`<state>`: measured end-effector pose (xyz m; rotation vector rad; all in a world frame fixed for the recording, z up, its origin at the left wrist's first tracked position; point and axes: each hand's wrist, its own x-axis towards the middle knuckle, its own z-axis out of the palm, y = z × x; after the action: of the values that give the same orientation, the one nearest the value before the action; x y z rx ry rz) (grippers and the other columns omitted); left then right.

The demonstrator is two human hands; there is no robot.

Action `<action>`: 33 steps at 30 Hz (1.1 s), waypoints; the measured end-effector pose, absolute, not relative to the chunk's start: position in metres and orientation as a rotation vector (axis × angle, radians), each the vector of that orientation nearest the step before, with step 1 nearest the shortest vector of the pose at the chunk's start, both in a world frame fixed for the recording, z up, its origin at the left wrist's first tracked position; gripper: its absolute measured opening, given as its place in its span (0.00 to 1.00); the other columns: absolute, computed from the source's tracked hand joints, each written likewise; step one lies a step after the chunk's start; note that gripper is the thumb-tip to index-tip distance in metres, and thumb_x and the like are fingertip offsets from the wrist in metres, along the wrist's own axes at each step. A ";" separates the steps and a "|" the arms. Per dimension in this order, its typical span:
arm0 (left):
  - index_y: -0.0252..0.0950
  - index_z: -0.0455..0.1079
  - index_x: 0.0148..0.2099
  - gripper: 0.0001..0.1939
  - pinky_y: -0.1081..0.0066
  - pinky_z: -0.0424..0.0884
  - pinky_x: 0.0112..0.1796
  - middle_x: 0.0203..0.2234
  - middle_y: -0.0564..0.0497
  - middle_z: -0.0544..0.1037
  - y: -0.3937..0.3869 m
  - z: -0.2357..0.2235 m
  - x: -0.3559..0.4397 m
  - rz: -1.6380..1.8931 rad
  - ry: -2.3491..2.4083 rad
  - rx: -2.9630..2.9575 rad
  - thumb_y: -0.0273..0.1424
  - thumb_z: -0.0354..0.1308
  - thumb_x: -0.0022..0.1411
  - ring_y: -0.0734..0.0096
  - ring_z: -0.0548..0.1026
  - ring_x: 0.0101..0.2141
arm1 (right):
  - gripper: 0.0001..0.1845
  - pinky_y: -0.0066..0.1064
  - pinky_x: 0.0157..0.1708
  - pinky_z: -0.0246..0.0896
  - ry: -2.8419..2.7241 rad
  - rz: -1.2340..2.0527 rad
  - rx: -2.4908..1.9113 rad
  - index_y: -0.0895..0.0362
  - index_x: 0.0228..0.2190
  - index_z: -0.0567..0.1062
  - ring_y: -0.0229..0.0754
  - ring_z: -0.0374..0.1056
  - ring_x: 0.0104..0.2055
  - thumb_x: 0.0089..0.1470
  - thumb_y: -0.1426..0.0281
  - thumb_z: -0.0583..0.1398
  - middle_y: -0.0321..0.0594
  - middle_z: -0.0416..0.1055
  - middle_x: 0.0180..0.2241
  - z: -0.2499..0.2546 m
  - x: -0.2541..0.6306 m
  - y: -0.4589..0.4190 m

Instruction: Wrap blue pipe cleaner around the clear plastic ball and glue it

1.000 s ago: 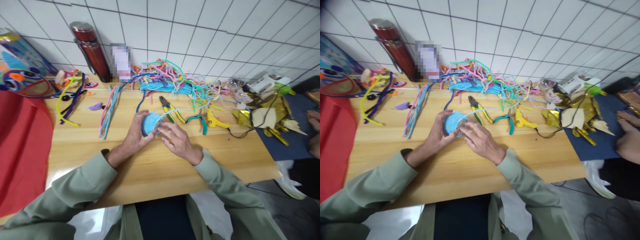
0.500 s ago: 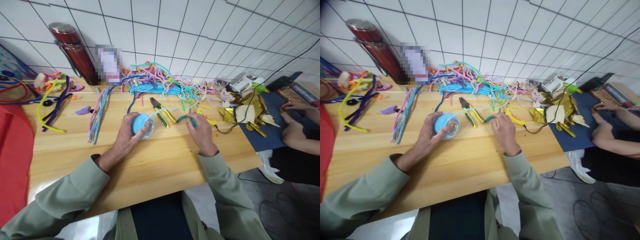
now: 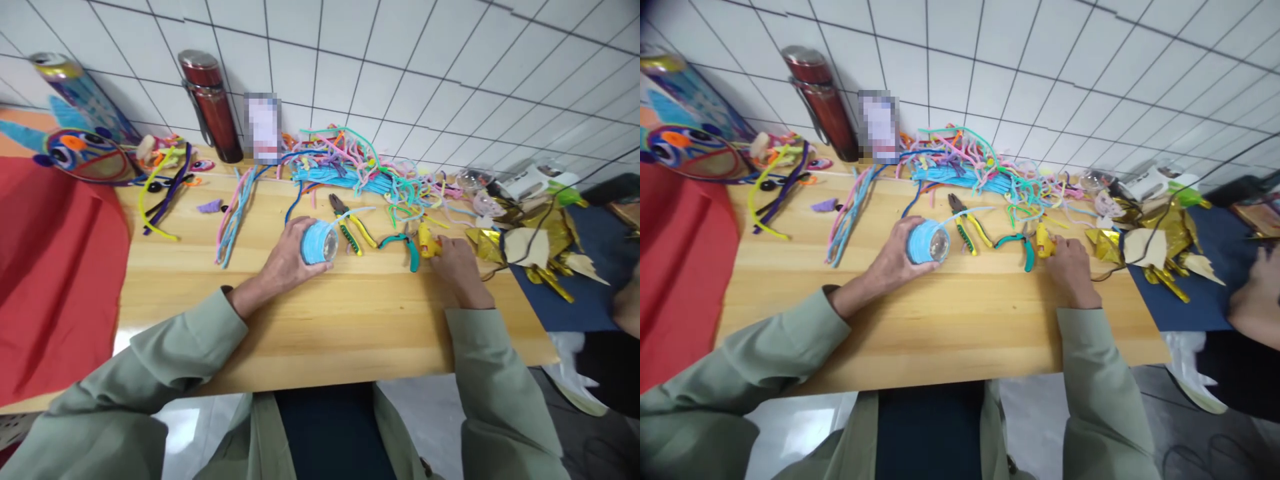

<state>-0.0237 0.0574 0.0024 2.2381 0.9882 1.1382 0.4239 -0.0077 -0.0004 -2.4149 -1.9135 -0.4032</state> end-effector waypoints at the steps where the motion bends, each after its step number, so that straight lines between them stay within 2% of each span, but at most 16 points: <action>1: 0.41 0.58 0.69 0.47 0.45 0.72 0.65 0.63 0.38 0.71 0.058 0.002 -0.024 1.144 0.981 2.241 0.43 0.79 0.55 0.44 0.73 0.64 | 0.30 0.52 0.52 0.68 -1.910 -0.373 -2.417 0.69 0.61 0.75 0.66 0.73 0.53 0.58 0.72 0.59 0.68 0.78 0.51 -0.001 0.427 -0.006; 4: 0.39 0.60 0.68 0.44 0.46 0.73 0.64 0.61 0.38 0.72 0.058 0.002 -0.024 1.172 0.973 2.220 0.43 0.76 0.57 0.45 0.74 0.63 | 0.27 0.49 0.49 0.68 -1.914 -0.250 -2.357 0.65 0.59 0.78 0.62 0.75 0.48 0.59 0.74 0.57 0.64 0.80 0.45 0.000 0.435 -0.001; 8: 0.37 0.59 0.69 0.44 0.46 0.74 0.63 0.62 0.37 0.72 0.055 0.002 -0.024 1.179 1.011 2.123 0.46 0.73 0.59 0.45 0.75 0.62 | 0.23 0.45 0.46 0.68 -1.899 -0.178 -2.248 0.62 0.51 0.81 0.56 0.76 0.42 0.54 0.76 0.59 0.57 0.81 0.38 0.008 0.439 0.005; 10: 0.37 0.59 0.70 0.44 0.46 0.74 0.63 0.63 0.36 0.72 0.053 0.003 -0.024 1.158 1.011 2.098 0.48 0.73 0.60 0.45 0.75 0.62 | 0.21 0.46 0.45 0.69 -1.857 -0.188 -2.194 0.61 0.49 0.81 0.57 0.76 0.42 0.54 0.73 0.60 0.57 0.82 0.40 0.015 0.437 0.004; 13: 0.37 0.59 0.70 0.44 0.48 0.75 0.63 0.63 0.37 0.73 0.052 0.005 -0.024 1.115 0.988 2.080 0.48 0.73 0.60 0.46 0.76 0.61 | 0.20 0.49 0.45 0.72 -1.738 -0.251 -2.096 0.58 0.51 0.78 0.58 0.77 0.46 0.59 0.66 0.59 0.58 0.81 0.45 0.029 0.423 -0.006; 15: 0.38 0.60 0.70 0.43 0.48 0.76 0.62 0.62 0.37 0.74 0.052 0.006 -0.025 1.109 0.961 2.081 0.49 0.72 0.61 0.46 0.77 0.61 | 0.20 0.49 0.48 0.73 -1.601 -0.282 -1.923 0.53 0.52 0.78 0.57 0.78 0.49 0.62 0.60 0.60 0.55 0.81 0.48 0.041 0.404 -0.017; 17: 0.38 0.60 0.69 0.41 0.47 0.75 0.63 0.62 0.37 0.74 0.053 0.006 -0.026 1.112 0.927 2.097 0.50 0.70 0.64 0.46 0.76 0.62 | 0.17 0.49 0.47 0.74 -1.560 -0.260 -1.700 0.51 0.47 0.79 0.56 0.79 0.46 0.62 0.55 0.64 0.52 0.82 0.45 0.052 0.376 -0.027; 20: 0.39 0.61 0.69 0.39 0.46 0.74 0.64 0.62 0.37 0.74 0.056 0.004 -0.026 1.134 0.870 2.130 0.53 0.69 0.66 0.46 0.75 0.62 | 0.16 0.50 0.45 0.77 -1.776 -0.230 -1.489 0.51 0.49 0.80 0.55 0.80 0.43 0.65 0.56 0.65 0.47 0.83 0.43 0.061 0.331 -0.034; 24: 0.38 0.61 0.69 0.48 0.45 0.75 0.63 0.62 0.35 0.74 0.060 0.000 -0.025 1.179 0.824 2.166 0.56 0.75 0.58 0.43 0.75 0.62 | 0.15 0.48 0.42 0.76 -2.151 -0.118 -1.115 0.49 0.54 0.78 0.55 0.79 0.42 0.70 0.62 0.60 0.47 0.83 0.42 0.053 0.289 -0.024; 26: 0.39 0.61 0.69 0.47 0.45 0.75 0.63 0.62 0.37 0.74 0.061 0.000 -0.026 1.165 0.848 2.157 0.53 0.76 0.58 0.43 0.75 0.62 | 0.17 0.47 0.39 0.74 -2.205 -0.061 -0.982 0.48 0.58 0.76 0.54 0.78 0.39 0.72 0.63 0.57 0.47 0.82 0.41 0.045 0.279 -0.017; 29: 0.40 0.61 0.69 0.44 0.46 0.75 0.63 0.62 0.38 0.75 0.060 0.001 -0.027 1.125 0.888 2.125 0.50 0.74 0.60 0.45 0.76 0.62 | 0.19 0.46 0.36 0.71 -2.233 -0.009 -0.914 0.50 0.60 0.75 0.54 0.77 0.37 0.73 0.63 0.55 0.47 0.82 0.39 0.033 0.272 -0.010; 33: 0.40 0.62 0.70 0.45 0.47 0.76 0.63 0.63 0.38 0.75 0.060 0.002 -0.028 1.099 0.876 2.086 0.53 0.74 0.60 0.45 0.77 0.61 | 0.21 0.46 0.37 0.71 -2.270 0.048 -0.919 0.52 0.61 0.74 0.54 0.77 0.38 0.74 0.61 0.54 0.47 0.81 0.39 0.028 0.269 -0.010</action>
<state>-0.0279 0.0599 0.0016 2.0862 0.8758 1.0986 0.2689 -0.0101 0.0275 -0.9188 -2.2705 0.0478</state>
